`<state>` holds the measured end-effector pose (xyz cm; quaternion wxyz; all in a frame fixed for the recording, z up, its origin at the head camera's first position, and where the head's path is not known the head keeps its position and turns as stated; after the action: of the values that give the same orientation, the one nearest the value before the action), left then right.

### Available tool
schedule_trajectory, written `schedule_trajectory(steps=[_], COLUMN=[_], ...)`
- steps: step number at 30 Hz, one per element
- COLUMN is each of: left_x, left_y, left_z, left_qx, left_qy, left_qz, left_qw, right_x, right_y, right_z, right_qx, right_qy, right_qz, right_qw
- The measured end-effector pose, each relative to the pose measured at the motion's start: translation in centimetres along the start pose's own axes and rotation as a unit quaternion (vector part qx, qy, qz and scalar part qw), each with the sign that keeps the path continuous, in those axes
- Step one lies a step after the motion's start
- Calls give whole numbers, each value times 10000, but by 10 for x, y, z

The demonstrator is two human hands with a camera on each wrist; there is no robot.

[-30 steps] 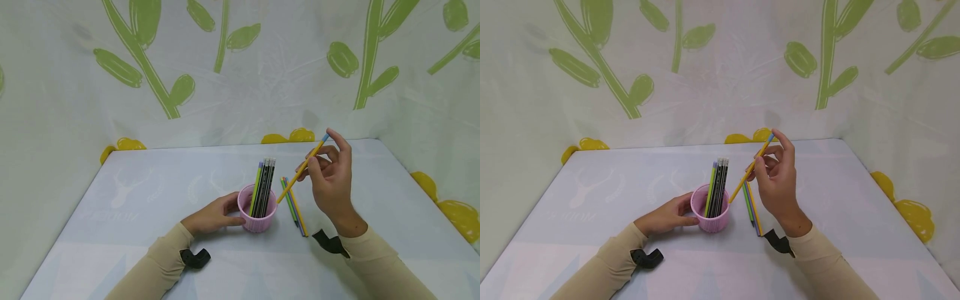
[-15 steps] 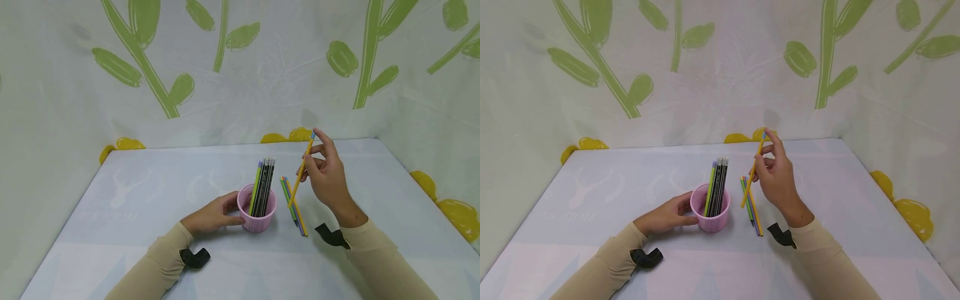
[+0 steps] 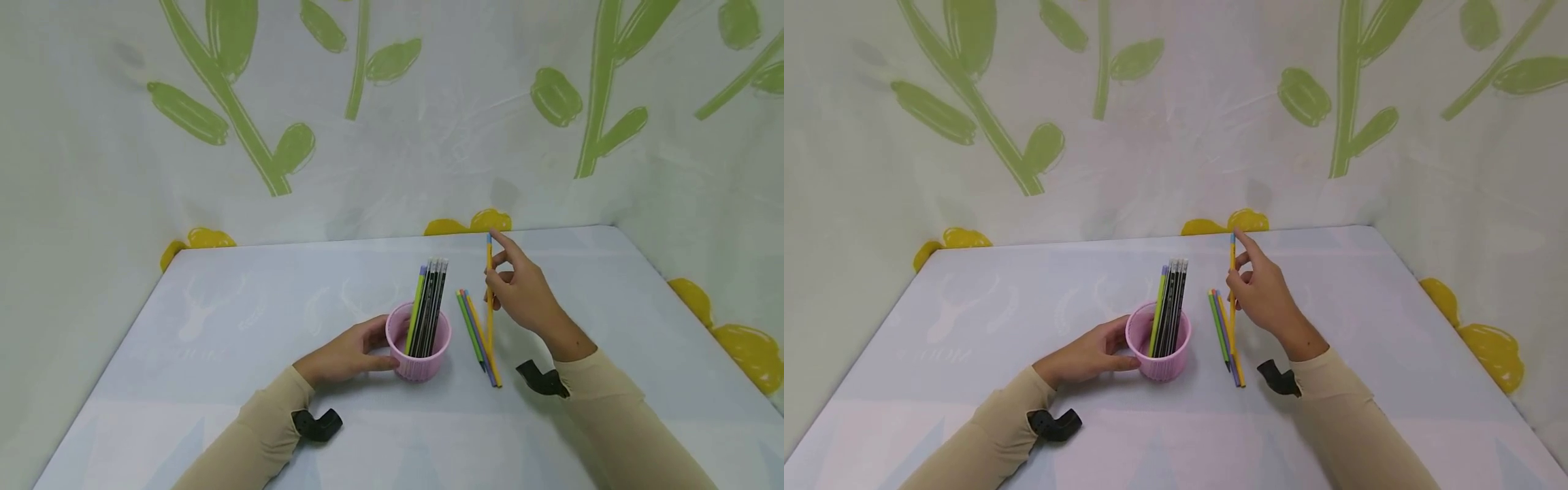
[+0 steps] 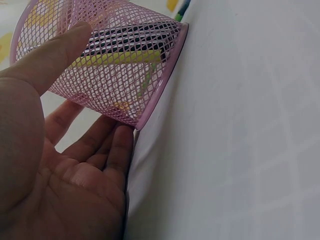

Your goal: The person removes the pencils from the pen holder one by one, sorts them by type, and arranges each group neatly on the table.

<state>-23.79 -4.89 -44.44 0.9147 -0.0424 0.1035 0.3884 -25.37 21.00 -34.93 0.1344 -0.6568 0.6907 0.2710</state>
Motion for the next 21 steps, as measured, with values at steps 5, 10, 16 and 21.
schedule_trajectory(steps=[5,10,16,21], left_x=[0,0,1,1], left_y=[-2,-2,-1,-1], left_z=[-2,-1,-3,-3], left_qx=[45,41,-15,5], left_qy=[21,-12,-47,-44], left_qz=[28,23,-35,-20], left_qw=[10000,10000,10000,10000], right_x=[7,13,18,23], right_y=[7,11,11,9], right_z=[16,29,45,54], right_qx=[354,463,700,825], right_qy=[-523,-850,-970,-1032], right_qz=[-501,-916,-1263,-1609], right_qw=[9967,9911,9848,9781])
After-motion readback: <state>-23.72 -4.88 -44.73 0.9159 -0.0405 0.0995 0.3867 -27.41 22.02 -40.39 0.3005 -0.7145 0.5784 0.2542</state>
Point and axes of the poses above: each hand's wrist, its own y-axis towards the middle knuckle, its own x-axis out of the palm, z = x × y, the point moved 6 cm from there along y, towards the middle knuckle, and after that the axes turned 7 degrees about z, right-handed, at the moved point
